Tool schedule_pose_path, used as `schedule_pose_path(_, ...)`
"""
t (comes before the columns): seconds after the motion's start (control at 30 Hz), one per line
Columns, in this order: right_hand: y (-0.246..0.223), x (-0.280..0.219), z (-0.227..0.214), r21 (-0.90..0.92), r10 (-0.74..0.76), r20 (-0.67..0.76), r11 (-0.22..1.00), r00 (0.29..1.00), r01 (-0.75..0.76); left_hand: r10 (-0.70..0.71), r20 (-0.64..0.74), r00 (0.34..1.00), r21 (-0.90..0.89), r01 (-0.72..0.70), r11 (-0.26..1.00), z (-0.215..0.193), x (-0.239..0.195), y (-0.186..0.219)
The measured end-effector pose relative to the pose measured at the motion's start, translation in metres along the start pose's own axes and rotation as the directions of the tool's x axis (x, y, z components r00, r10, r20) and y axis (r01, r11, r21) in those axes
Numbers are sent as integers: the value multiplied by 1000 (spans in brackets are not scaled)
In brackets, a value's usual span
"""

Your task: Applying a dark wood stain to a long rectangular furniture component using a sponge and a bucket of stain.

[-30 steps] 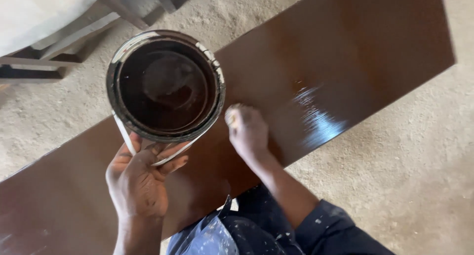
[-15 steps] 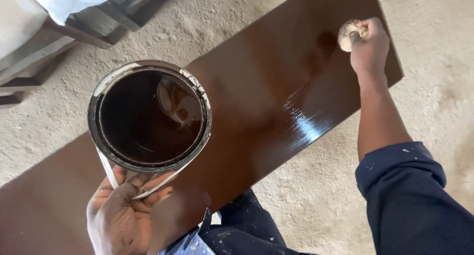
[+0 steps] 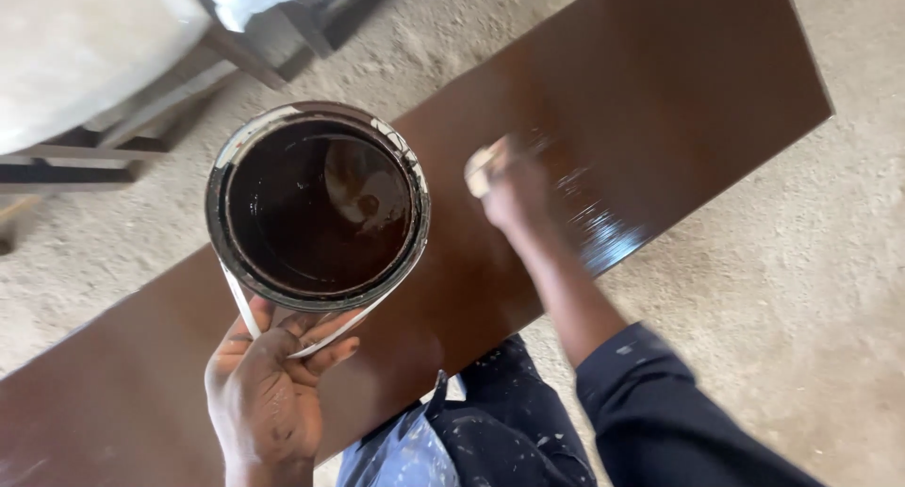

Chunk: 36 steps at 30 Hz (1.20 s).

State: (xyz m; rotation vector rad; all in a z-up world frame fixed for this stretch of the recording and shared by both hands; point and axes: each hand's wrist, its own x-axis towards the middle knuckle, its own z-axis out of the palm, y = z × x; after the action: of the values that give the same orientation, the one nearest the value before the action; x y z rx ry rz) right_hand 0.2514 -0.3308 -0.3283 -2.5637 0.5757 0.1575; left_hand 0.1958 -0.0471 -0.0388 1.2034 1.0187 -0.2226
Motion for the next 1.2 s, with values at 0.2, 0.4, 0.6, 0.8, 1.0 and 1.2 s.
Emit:
schedule_pose_path(0.2,-139,-133,29,259,50,502,944,863,-205,37,9,999,-23,-37,999,-72,-12,17)
schedule_pose_path(0.4,-158,-223,1,336,-73,414,939,908,-78,40,113,993,45,-46,998,-143,-37,29)
schedule_pose_path(0.6,-136,-280,-93,686,156,371,619,916,-383,-12,220,975,95,-9,995,-190,-72,35)
schedule_pose_path(0.8,-201,-332,-222,415,155,267,872,951,-259,-119,289,950,136,82,987,-220,-79,1)
schedule_pose_path(1.0,-267,-373,-262,165,-93,217,985,972,57,-92,479,873,78,63,995,-231,-97,-20)
schedule_pose_path(1.2,-236,-344,-178,-184,-296,302,915,906,360,-109,600,793,118,47,992,-232,-111,-25)
